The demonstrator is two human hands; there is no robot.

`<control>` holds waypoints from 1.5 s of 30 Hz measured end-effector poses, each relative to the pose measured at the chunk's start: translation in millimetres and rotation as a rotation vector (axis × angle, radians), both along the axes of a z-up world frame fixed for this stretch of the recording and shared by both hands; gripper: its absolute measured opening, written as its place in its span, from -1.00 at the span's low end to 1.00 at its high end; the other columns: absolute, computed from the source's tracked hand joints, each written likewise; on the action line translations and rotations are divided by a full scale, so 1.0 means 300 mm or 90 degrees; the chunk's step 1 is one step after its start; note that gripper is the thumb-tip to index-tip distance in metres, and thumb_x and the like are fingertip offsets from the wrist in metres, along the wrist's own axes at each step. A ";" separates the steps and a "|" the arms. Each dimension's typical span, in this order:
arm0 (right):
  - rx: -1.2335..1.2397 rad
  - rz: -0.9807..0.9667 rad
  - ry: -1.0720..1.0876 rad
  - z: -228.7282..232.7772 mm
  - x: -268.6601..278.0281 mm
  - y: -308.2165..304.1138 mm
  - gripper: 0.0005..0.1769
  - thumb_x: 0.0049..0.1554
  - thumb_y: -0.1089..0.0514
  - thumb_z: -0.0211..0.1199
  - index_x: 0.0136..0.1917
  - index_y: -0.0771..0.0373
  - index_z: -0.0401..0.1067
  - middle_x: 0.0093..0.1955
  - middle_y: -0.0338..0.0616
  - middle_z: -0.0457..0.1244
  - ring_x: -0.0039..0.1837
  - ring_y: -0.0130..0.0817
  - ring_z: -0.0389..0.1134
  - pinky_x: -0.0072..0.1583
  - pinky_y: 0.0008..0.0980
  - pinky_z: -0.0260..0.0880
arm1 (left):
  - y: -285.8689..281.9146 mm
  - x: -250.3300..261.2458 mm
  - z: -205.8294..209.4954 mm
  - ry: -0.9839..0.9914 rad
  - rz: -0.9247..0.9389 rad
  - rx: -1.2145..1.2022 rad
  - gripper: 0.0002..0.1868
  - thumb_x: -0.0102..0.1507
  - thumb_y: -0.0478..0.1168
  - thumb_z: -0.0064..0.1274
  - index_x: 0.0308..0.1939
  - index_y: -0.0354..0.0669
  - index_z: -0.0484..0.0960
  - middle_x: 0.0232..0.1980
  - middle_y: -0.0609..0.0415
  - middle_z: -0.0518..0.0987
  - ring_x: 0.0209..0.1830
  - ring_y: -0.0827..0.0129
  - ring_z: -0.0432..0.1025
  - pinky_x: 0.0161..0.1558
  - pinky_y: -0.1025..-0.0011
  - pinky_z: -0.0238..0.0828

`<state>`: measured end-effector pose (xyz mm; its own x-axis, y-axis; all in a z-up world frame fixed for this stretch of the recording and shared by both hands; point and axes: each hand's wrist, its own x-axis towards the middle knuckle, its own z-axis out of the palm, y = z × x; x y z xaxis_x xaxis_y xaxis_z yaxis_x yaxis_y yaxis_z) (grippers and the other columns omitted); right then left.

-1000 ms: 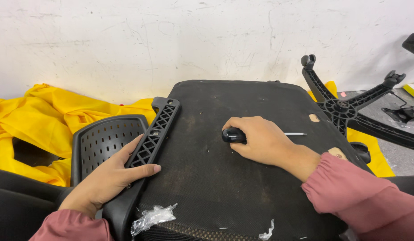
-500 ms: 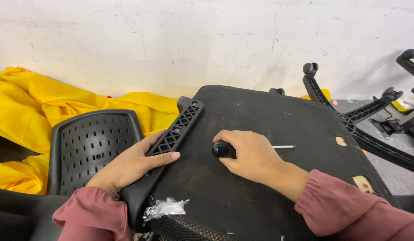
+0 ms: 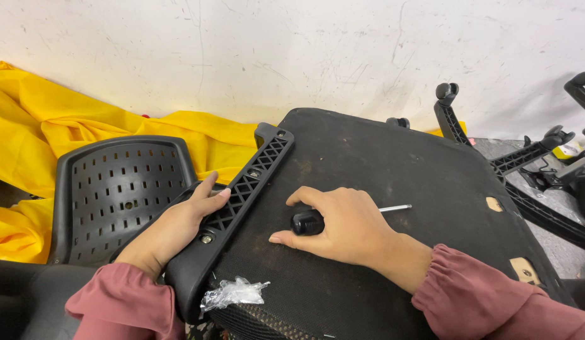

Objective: The person uses a screwdriver to attach a black plastic bracket to the underside of an office chair seat, then removes it and reattaches it to a different position, tightening screws at each step.

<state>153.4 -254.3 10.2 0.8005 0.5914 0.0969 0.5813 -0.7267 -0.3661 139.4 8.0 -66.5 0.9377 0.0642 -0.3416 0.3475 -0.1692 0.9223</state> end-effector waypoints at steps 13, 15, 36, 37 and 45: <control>0.101 0.012 -0.094 -0.038 -0.020 0.116 -0.25 -0.09 -0.04 0.37 0.40 -0.07 0.36 -0.21 -0.11 0.40 -0.21 -0.10 0.43 -0.17 -0.15 0.41 | -0.071 -0.060 0.102 0.109 0.033 -0.068 -0.31 0.29 0.25 -0.15 0.41 0.03 0.44 0.35 0.03 0.56 0.28 0.37 0.39 0.27 0.44 0.18; 0.124 0.058 -0.113 -0.039 -0.031 0.111 -0.16 -0.09 0.02 0.37 0.48 -0.08 0.30 -0.16 -0.14 0.38 -0.21 -0.13 0.42 -0.18 -0.17 0.41 | -0.074 -0.067 0.115 0.160 0.090 -0.152 -0.27 0.31 0.29 -0.19 0.23 -0.21 0.64 0.16 -0.16 0.71 0.03 0.23 0.49 0.11 0.35 0.34; 0.174 0.262 -0.081 -0.044 -0.018 0.132 -0.42 -0.01 -0.02 0.37 0.29 0.08 0.50 0.36 -0.17 0.37 0.22 -0.21 0.49 0.08 -0.35 0.52 | 0.325 0.061 -0.485 0.016 0.326 0.162 -0.44 0.36 0.05 -0.16 0.11 -0.39 0.67 0.05 -0.15 0.71 -0.04 0.22 0.58 0.08 0.28 0.46; 0.167 0.246 -0.064 -0.042 -0.022 0.139 -0.44 -0.03 -0.05 0.39 0.25 0.08 0.52 0.35 -0.15 0.37 0.15 -0.20 0.50 0.02 -0.36 0.51 | 0.365 0.059 -0.518 0.054 0.339 0.219 -0.44 0.36 0.05 -0.15 0.11 -0.39 0.67 0.05 -0.15 0.71 -0.04 0.22 0.58 0.08 0.28 0.47; 0.183 0.239 -0.044 -0.022 -0.042 0.160 -0.42 -0.02 -0.15 0.44 0.15 0.26 0.56 0.34 -0.02 0.37 0.08 -0.20 0.52 -0.01 -0.41 0.50 | 0.517 -0.060 -0.659 0.362 0.365 0.475 -0.43 0.33 0.07 -0.12 0.08 -0.38 0.68 0.03 -0.16 0.71 -0.05 0.19 0.58 0.07 0.26 0.47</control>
